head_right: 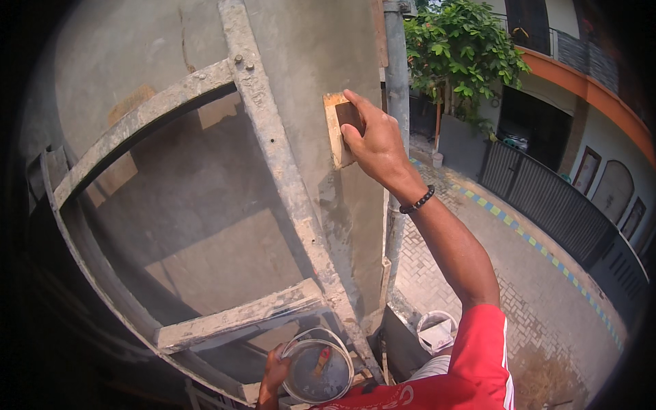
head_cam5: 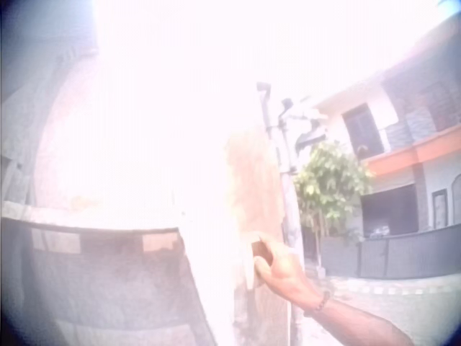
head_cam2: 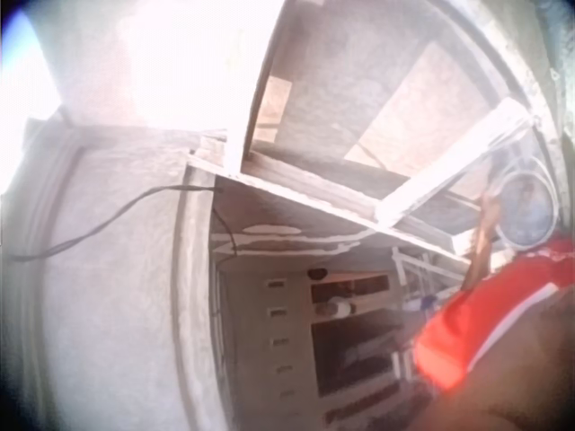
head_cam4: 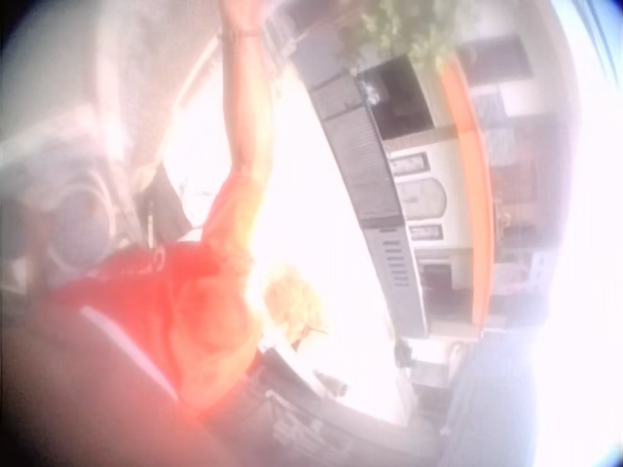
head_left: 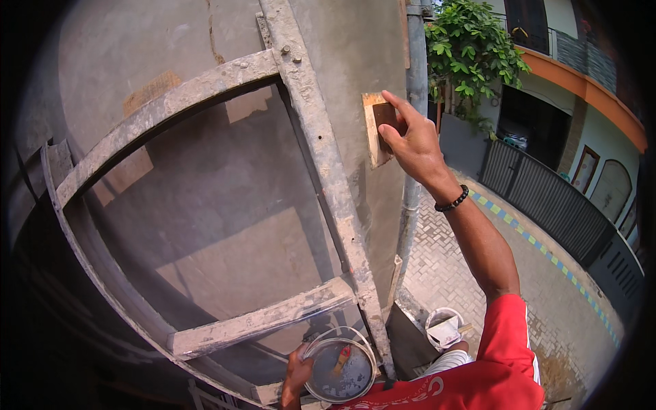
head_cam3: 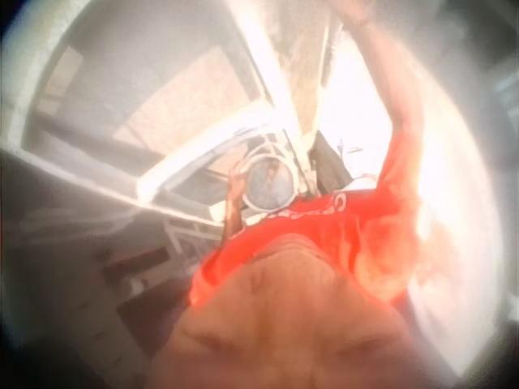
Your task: The person uses a sponge to smooth a wet concrete surface on a curved wall. They repeatedly dip the sponge into a bucket of water and rub it along the wall to even out the surface.
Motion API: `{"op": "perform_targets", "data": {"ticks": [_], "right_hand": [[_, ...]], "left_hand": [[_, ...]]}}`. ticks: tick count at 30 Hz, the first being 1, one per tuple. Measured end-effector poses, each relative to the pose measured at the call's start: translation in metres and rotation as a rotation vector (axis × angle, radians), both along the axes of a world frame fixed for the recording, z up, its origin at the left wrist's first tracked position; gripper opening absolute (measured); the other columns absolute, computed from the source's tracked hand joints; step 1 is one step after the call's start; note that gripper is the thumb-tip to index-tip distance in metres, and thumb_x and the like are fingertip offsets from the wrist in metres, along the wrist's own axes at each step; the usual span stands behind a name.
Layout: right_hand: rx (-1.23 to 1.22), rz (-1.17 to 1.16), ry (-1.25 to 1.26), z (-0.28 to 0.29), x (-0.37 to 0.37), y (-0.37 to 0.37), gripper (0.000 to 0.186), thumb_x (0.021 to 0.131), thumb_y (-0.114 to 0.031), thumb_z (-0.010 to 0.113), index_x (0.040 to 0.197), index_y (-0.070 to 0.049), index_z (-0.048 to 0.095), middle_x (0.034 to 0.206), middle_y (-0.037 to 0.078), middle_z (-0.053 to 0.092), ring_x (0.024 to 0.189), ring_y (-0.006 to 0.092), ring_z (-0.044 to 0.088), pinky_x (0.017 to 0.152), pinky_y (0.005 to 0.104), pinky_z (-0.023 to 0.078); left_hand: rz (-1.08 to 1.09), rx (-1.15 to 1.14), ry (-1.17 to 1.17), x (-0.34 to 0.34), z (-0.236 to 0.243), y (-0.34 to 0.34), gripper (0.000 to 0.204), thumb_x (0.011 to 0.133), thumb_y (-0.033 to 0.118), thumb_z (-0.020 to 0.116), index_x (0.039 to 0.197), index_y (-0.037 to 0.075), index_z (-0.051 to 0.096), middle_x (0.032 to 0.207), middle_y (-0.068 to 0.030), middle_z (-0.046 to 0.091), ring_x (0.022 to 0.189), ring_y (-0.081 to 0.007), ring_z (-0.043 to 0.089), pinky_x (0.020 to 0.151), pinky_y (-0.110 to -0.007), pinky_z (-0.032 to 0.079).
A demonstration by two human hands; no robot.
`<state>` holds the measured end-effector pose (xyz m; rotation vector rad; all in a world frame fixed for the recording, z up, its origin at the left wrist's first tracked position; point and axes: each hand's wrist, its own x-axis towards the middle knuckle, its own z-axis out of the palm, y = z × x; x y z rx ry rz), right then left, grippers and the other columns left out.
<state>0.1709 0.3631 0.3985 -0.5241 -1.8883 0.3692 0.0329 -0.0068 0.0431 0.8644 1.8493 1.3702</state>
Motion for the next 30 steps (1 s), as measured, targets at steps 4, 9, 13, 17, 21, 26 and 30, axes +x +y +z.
{"op": "perform_targets", "data": {"ticks": [4, 9, 13, 17, 21, 26, 30], "right_hand": [[0.354, -0.188, 0.242, 0.074, -0.039, 0.057, 0.051, 0.082, -0.008, 0.059, 0.133, -0.005, 0.056, 0.108, 0.026, 0.066, 0.099, 0.0430, 0.064, 0.088, 0.0486, 0.051], [0.309, -0.235, 0.146, 0.056, -0.079, 0.069, 0.044, 0.080, -0.006, 0.059, 0.124, -0.003, 0.058, 0.099, 0.026, 0.066, 0.088, 0.0440, 0.066, 0.081, 0.0519, 0.052], [0.253, -0.070, -0.018, -0.079, -0.094, 0.014, 0.042, 0.080, -0.007, 0.060, 0.122, -0.004, 0.060, 0.090, 0.023, 0.066, 0.084, 0.0413, 0.067, 0.077, 0.0510, 0.053], [0.269, -0.009, -0.013, -0.060, -0.065, 0.015, 0.043, 0.080, -0.008, 0.059, 0.123, -0.007, 0.061, 0.091, 0.021, 0.066, 0.083, 0.0400, 0.067, 0.075, 0.0501, 0.054], [0.298, -0.224, 0.219, 0.057, -0.045, 0.058, 0.043, 0.079, -0.010, 0.059, 0.122, -0.007, 0.064, 0.092, 0.023, 0.070, 0.085, 0.0410, 0.068, 0.077, 0.0492, 0.054], [0.219, -0.226, 0.197, 0.040, -0.068, 0.061, 0.039, 0.080, -0.009, 0.057, 0.118, -0.004, 0.064, 0.093, 0.024, 0.070, 0.086, 0.0421, 0.067, 0.078, 0.0498, 0.054], [0.142, -0.051, 0.061, -0.133, -0.094, 0.020, 0.044, 0.081, -0.007, 0.059, 0.125, -0.009, 0.058, 0.092, 0.021, 0.064, 0.082, 0.0404, 0.066, 0.072, 0.0493, 0.054]], "left_hand": [[-0.008, -0.009, 0.050, -0.001, -0.008, -0.001, 0.046, 0.078, -0.004, 0.048, 0.121, 0.000, 0.065, 0.104, -0.0099, 0.070, 0.094, -0.0167, 0.063, 0.084, -0.028, 0.048], [-0.006, -0.021, 0.174, -0.005, -0.023, -0.006, 0.046, 0.078, -0.003, 0.048, 0.121, 0.002, 0.064, 0.099, -0.0118, 0.072, 0.090, -0.0164, 0.064, 0.080, -0.029, 0.049], [-0.009, 0.029, 0.088, 0.002, -0.010, -0.004, 0.049, 0.077, -0.004, 0.048, 0.123, 0.003, 0.065, 0.101, -0.0129, 0.071, 0.092, -0.0174, 0.065, 0.082, -0.030, 0.049], [0.005, 0.000, 0.102, -0.001, -0.013, -0.005, 0.050, 0.077, -0.005, 0.047, 0.124, 0.003, 0.065, 0.102, -0.0118, 0.072, 0.092, -0.0158, 0.064, 0.082, -0.028, 0.049], [-0.008, -0.041, 0.188, 0.001, -0.002, -0.004, 0.051, 0.077, -0.005, 0.047, 0.124, 0.004, 0.065, 0.102, -0.0097, 0.071, 0.090, -0.0142, 0.064, 0.079, -0.027, 0.049], [0.009, -0.042, 0.047, -0.003, -0.008, 0.001, 0.050, 0.075, -0.006, 0.047, 0.122, 0.002, 0.065, 0.103, -0.0092, 0.070, 0.093, -0.0154, 0.063, 0.082, -0.028, 0.049], [-0.042, 0.000, 0.123, -0.002, 0.003, 0.005, 0.050, 0.075, -0.007, 0.046, 0.120, 0.000, 0.065, 0.103, -0.0083, 0.070, 0.093, -0.0150, 0.063, 0.083, -0.028, 0.049]]}}
